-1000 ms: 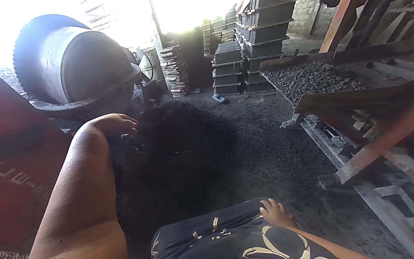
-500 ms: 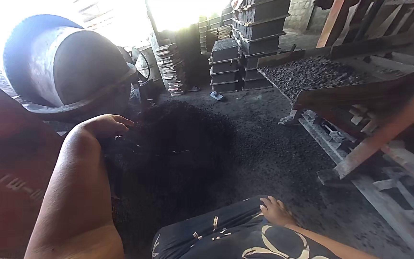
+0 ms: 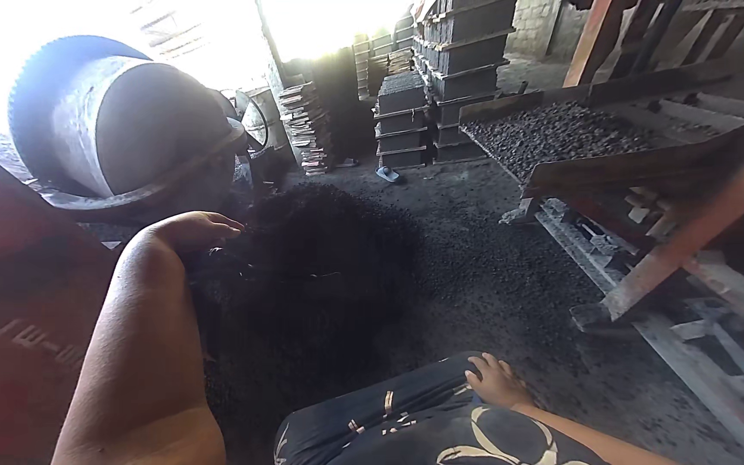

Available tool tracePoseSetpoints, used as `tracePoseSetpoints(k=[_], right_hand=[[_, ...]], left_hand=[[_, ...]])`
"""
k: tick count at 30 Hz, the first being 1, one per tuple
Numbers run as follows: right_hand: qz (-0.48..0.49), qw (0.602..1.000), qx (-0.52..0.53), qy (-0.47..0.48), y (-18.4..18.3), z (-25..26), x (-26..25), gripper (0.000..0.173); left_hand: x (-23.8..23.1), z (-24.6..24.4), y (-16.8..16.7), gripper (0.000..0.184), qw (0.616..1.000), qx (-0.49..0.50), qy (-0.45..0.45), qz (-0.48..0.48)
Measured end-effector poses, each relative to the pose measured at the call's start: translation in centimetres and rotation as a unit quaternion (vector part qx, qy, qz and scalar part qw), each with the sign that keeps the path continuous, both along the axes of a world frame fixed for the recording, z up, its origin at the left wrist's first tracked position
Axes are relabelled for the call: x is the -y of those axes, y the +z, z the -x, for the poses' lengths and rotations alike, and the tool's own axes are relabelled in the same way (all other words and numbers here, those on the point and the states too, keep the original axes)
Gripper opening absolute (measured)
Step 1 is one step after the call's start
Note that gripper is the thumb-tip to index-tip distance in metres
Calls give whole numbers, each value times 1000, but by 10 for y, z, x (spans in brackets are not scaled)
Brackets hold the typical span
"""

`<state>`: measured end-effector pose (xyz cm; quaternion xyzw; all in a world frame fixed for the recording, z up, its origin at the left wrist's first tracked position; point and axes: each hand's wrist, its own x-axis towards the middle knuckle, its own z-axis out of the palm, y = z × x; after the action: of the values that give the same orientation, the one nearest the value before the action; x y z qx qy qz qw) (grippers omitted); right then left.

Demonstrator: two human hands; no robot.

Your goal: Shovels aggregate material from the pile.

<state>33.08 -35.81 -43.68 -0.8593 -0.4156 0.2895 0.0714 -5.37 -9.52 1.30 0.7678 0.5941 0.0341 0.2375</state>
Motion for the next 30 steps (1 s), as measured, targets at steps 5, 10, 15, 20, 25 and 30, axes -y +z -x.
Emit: tracePoseSetpoints(k=[5, 10, 15, 20, 25, 30], right_hand=[[0, 1000, -11, 3, 1, -2, 1, 61], [8, 1000, -4, 3, -1, -1, 0, 62], [3, 1000, -6, 6, 0, -1, 0, 60], [3, 1000, -8, 10, 0, -1, -1, 60], [4, 1000, -7, 6, 0, 0, -1, 60], [14, 1000, -12, 8, 3, 0, -1, 60]], left_hand=[[3, -3, 2, 34, 1000, -3, -2, 7], [6, -4, 2, 38, 1000, -9, 6, -7], [6, -4, 1, 40, 999, -41, -16, -16], [10, -10, 1, 37, 999, -37, -29, 1], [9, -18, 0, 36, 998, -41, -36, 8], [16, -35, 0, 37, 998, -31, -53, -7]])
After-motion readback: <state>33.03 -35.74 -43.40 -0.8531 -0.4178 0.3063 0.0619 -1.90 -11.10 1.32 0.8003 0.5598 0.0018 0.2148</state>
